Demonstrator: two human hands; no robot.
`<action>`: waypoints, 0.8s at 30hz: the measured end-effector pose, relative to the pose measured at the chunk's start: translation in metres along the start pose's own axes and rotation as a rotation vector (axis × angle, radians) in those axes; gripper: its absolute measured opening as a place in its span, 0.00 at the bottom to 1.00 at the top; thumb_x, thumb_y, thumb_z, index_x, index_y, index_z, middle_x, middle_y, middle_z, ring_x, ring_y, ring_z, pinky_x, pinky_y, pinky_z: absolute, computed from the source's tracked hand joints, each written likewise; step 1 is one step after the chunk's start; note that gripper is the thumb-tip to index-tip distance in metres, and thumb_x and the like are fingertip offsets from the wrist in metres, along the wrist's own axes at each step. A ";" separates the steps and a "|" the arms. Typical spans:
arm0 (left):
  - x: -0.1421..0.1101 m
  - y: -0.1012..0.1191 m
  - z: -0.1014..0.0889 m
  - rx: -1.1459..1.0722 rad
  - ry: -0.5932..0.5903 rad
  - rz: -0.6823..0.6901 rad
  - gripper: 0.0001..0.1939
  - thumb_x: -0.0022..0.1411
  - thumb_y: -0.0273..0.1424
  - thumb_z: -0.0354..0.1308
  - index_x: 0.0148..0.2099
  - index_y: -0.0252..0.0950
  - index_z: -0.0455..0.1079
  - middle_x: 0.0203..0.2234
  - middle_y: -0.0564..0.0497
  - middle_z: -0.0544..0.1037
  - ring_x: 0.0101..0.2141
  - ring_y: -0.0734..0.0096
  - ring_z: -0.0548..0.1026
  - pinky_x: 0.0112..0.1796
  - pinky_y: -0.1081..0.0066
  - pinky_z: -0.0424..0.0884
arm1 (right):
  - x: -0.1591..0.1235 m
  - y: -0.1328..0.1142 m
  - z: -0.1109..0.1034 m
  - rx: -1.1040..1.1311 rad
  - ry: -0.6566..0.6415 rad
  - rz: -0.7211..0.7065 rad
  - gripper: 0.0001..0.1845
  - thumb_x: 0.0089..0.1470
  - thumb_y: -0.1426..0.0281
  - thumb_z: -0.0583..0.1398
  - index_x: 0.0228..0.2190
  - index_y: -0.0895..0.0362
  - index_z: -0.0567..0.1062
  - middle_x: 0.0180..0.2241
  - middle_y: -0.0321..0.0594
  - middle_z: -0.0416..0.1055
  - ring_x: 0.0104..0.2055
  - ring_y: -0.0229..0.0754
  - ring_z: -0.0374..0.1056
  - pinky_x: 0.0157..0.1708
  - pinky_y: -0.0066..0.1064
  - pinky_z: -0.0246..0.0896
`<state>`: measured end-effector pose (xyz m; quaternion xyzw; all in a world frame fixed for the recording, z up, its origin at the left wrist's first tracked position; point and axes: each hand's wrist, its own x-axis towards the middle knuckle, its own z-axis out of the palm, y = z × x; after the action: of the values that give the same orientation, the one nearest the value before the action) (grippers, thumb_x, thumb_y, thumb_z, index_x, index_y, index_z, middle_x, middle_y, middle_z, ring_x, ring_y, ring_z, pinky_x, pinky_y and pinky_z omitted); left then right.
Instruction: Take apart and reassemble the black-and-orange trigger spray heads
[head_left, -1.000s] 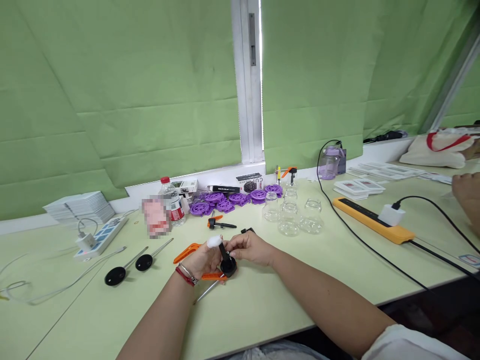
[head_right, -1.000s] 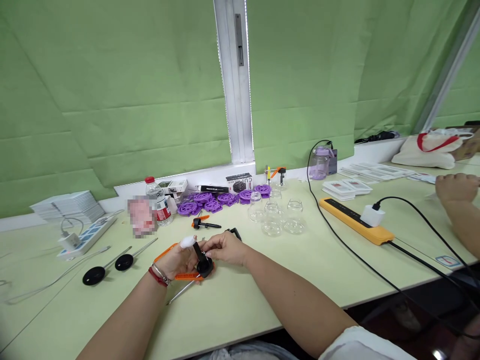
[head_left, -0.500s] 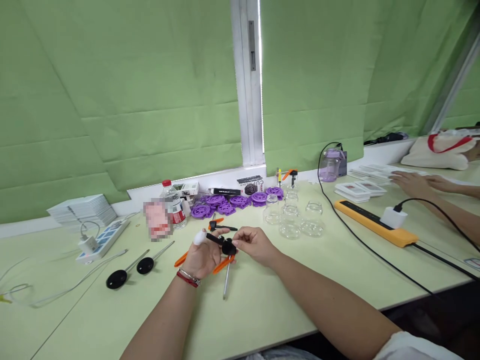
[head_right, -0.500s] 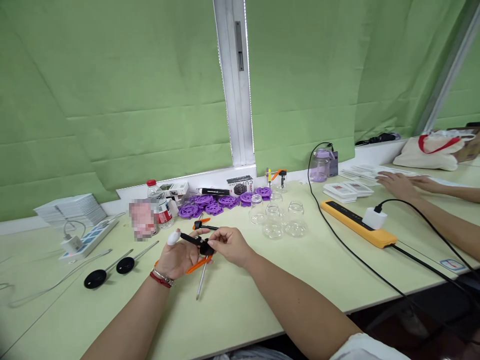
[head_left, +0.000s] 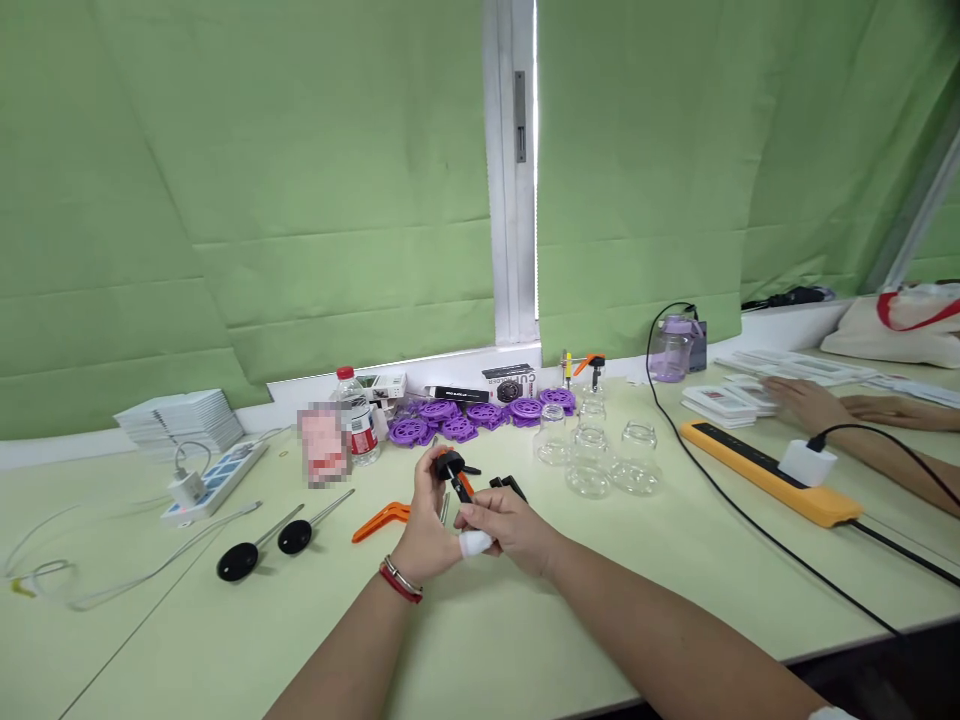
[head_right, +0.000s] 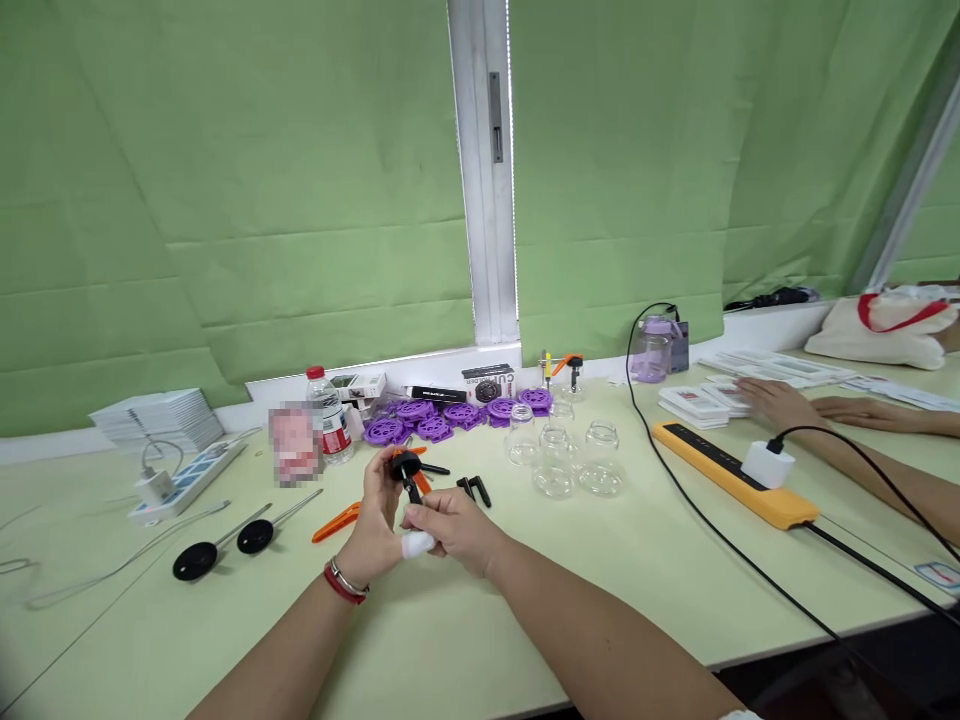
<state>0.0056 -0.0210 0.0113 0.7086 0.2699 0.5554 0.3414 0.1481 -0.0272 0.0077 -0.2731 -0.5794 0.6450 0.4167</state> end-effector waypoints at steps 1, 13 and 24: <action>0.000 -0.001 0.000 0.041 0.018 0.005 0.55 0.33 0.27 0.70 0.61 0.42 0.45 0.58 0.40 0.51 0.58 0.51 0.52 0.58 0.55 0.47 | 0.001 0.000 -0.001 -0.010 0.023 0.026 0.21 0.44 0.53 0.62 0.24 0.61 0.72 0.16 0.30 0.58 0.16 0.28 0.49 0.16 0.23 0.41; 0.009 -0.015 -0.017 -0.013 0.168 -0.411 0.25 0.53 0.40 0.57 0.51 0.39 0.56 0.26 0.55 0.70 0.20 0.76 0.68 0.23 0.72 0.66 | 0.010 0.007 -0.026 -0.928 0.109 -0.058 0.12 0.53 0.66 0.54 0.22 0.58 0.69 0.18 0.32 0.59 0.21 0.33 0.52 0.23 0.26 0.42; 0.009 -0.030 -0.020 0.018 0.119 -0.461 0.18 0.53 0.40 0.57 0.43 0.36 0.61 0.16 0.63 0.58 0.13 0.84 0.55 0.16 0.79 0.55 | 0.012 0.013 -0.023 -1.155 0.087 -0.052 0.13 0.55 0.67 0.52 0.24 0.59 0.70 0.21 0.36 0.65 0.24 0.35 0.58 0.25 0.26 0.41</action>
<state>-0.0118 0.0084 -0.0036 0.5970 0.4493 0.5012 0.4364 0.1580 -0.0046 -0.0076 -0.4682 -0.8263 0.2018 0.2395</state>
